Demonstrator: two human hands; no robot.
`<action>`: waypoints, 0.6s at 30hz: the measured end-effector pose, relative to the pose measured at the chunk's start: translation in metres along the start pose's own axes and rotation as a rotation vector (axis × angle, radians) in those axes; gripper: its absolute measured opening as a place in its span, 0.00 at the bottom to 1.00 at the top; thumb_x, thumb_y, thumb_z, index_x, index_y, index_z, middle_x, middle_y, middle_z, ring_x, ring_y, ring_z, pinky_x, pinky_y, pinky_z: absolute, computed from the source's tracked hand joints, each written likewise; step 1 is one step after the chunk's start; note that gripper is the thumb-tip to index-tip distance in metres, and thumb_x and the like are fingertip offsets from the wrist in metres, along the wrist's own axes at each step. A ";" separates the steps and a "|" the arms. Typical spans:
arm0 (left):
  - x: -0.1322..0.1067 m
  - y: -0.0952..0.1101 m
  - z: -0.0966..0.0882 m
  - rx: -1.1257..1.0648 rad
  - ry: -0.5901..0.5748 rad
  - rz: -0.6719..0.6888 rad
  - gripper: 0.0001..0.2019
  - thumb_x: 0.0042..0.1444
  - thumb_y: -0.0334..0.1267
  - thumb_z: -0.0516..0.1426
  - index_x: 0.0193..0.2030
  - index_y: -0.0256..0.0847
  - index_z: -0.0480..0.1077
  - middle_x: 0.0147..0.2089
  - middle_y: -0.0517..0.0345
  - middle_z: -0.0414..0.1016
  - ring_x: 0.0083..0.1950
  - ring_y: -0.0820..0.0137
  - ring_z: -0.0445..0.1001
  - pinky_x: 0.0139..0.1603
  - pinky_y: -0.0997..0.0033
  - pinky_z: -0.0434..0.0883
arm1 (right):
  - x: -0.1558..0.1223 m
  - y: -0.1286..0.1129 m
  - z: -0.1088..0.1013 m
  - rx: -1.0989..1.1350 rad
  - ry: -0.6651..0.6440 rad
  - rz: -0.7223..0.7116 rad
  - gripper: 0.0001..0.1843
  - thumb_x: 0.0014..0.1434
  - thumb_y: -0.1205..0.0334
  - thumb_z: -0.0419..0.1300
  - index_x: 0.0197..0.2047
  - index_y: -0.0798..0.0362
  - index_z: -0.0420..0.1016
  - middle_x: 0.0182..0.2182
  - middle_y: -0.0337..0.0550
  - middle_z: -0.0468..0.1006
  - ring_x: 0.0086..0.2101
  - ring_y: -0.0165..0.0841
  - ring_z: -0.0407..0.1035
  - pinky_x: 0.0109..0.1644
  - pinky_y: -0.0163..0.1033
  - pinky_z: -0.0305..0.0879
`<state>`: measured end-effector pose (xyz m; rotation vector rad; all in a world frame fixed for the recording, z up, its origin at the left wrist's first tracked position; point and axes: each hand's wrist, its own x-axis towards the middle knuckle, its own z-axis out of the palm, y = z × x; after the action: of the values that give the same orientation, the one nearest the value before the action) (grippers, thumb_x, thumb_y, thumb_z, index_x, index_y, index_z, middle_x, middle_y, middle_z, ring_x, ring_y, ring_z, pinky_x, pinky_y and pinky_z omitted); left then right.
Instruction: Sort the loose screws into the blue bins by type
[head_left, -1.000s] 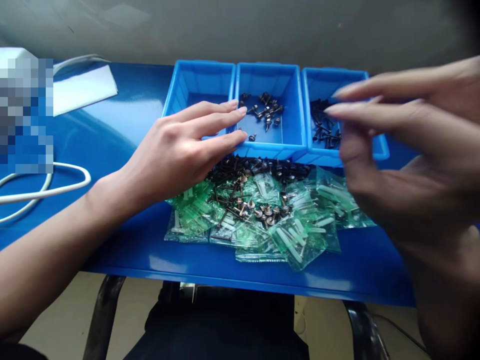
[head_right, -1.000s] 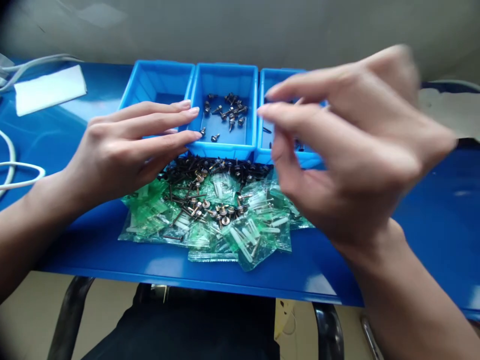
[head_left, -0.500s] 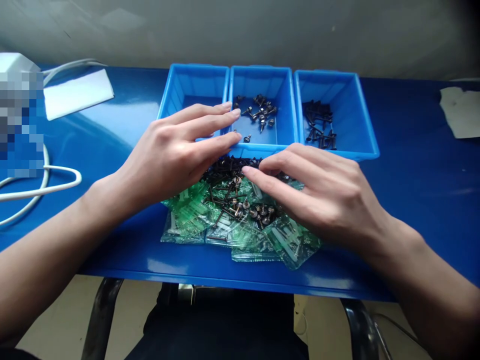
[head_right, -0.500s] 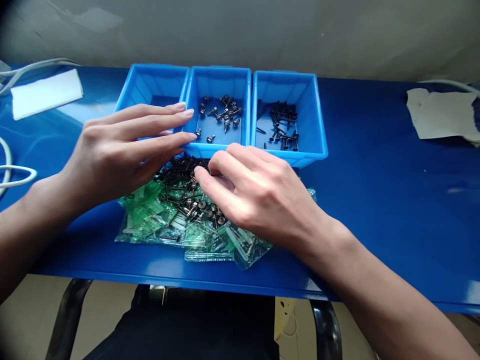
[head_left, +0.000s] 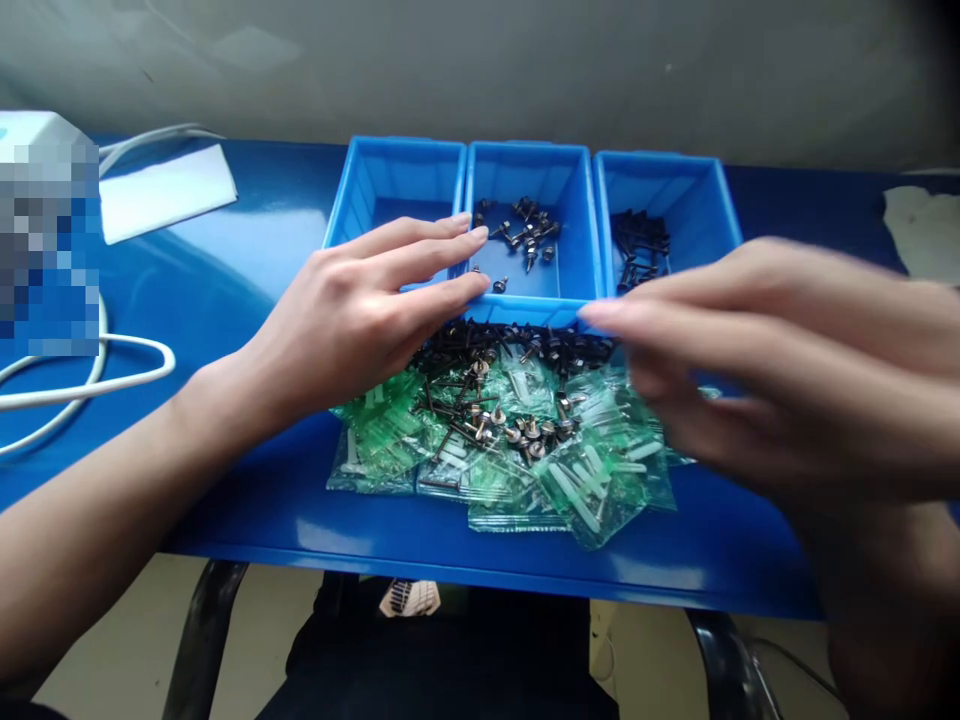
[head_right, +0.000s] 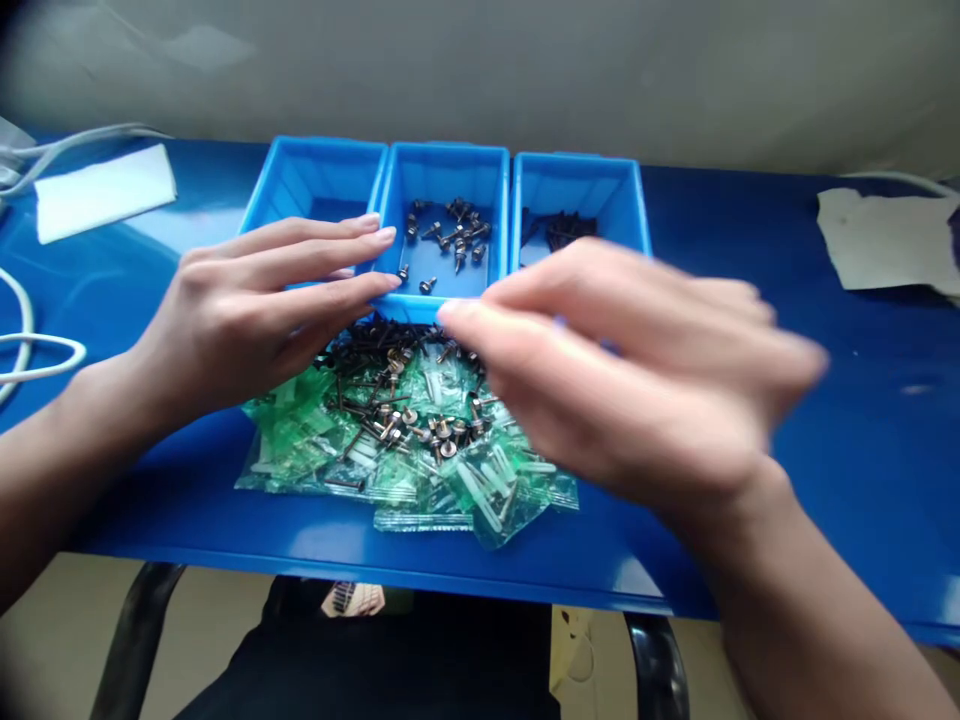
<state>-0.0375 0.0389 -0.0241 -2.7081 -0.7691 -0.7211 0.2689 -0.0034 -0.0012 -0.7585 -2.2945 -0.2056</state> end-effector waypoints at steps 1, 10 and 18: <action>0.000 0.000 0.000 0.000 0.000 -0.003 0.14 0.76 0.32 0.56 0.64 0.42 0.75 0.70 0.49 0.77 0.74 0.57 0.76 0.70 0.49 0.84 | 0.002 -0.003 0.003 -0.019 -0.026 -0.088 0.17 0.63 0.74 0.69 0.54 0.54 0.85 0.42 0.50 0.85 0.37 0.39 0.77 0.39 0.47 0.72; 0.000 0.000 -0.002 -0.009 -0.027 -0.006 0.15 0.77 0.31 0.55 0.64 0.39 0.76 0.70 0.47 0.76 0.75 0.56 0.75 0.73 0.50 0.81 | 0.006 -0.001 0.019 -0.294 -0.271 -0.331 0.08 0.69 0.73 0.63 0.49 0.59 0.83 0.43 0.50 0.87 0.38 0.41 0.79 0.35 0.46 0.73; 0.000 0.000 -0.002 -0.005 -0.028 0.002 0.15 0.76 0.30 0.55 0.64 0.39 0.76 0.71 0.47 0.76 0.75 0.55 0.75 0.73 0.50 0.82 | 0.014 -0.013 0.018 0.263 -0.018 0.233 0.04 0.68 0.70 0.70 0.45 0.53 0.84 0.40 0.42 0.87 0.36 0.31 0.80 0.37 0.40 0.77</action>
<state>-0.0384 0.0384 -0.0219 -2.7284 -0.7724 -0.6871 0.2433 -0.0018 -0.0044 -0.8816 -2.1707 0.2061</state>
